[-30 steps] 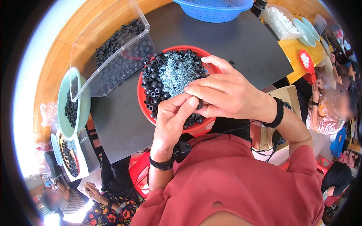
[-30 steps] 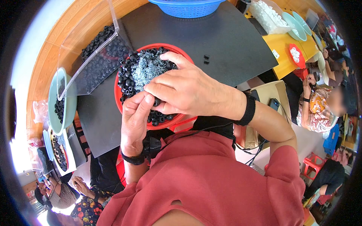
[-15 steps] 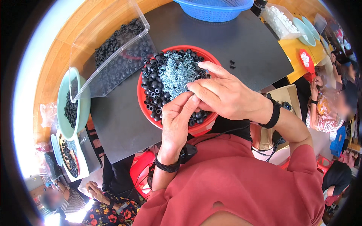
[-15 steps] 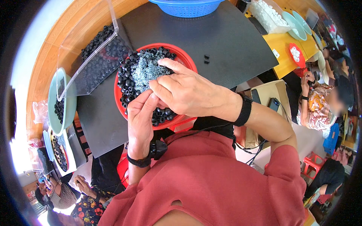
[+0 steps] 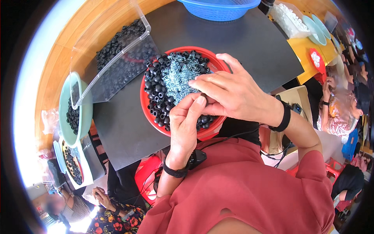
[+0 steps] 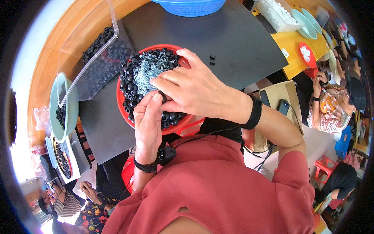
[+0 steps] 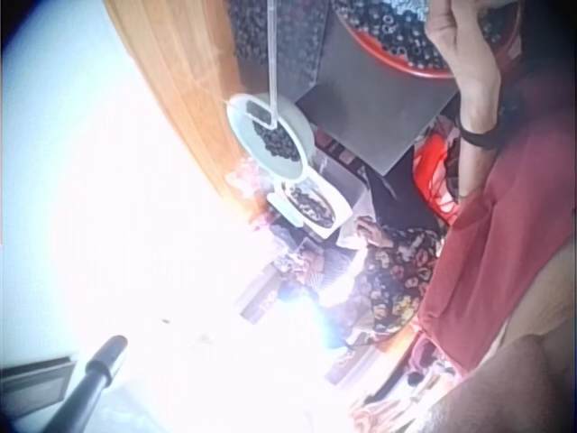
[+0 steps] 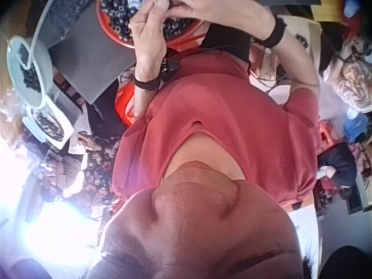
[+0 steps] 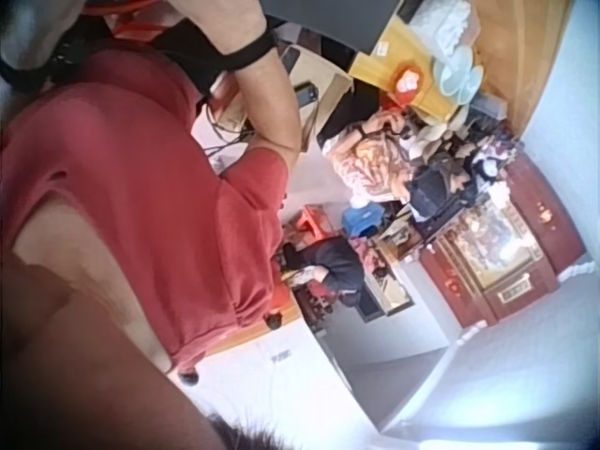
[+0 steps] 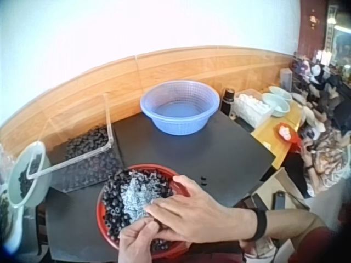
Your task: Manually assembling small black plastic rings onto tiny blue or clear plastic components.
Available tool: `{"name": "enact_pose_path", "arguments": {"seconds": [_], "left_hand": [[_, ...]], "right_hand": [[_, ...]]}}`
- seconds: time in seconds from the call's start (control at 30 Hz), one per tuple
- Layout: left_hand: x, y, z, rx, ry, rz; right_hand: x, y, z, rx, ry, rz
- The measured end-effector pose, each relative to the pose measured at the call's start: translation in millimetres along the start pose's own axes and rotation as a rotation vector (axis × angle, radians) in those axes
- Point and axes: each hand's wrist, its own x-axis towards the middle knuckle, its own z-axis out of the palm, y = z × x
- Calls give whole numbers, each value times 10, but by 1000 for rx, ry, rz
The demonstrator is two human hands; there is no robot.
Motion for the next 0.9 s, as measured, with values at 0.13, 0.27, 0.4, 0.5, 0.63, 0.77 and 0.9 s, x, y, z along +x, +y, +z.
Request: {"name": "enact_pose_path", "arguments": {"seconds": [0.13, 0.27, 0.4, 0.5, 0.63, 0.77, 0.9], "left_hand": [[-19, -7, -60, 10, -46, -4], [-14, -21, -138, 40, -107, -67], [0, -10, -115, 118, -101, -70], [-1, 18, -57, 116, -115, -89], [-134, 106, -26, 204, -109, -109], [-184, 149, -101, 408, -27, 62], [-313, 246, -186, 467, -87, -13]], "right_hand": [[-5, 30, 1, 5, -3, -25], [-18, 46, 10, -46, -58, -53], [-34, 50, 5, -58, -131, -93], [-54, 79, -21, -154, -178, -181], [-29, 64, -79, -94, -116, -233], [223, 77, -468, 18, -460, -20], [530, 224, -639, -15, -756, 43]]}}
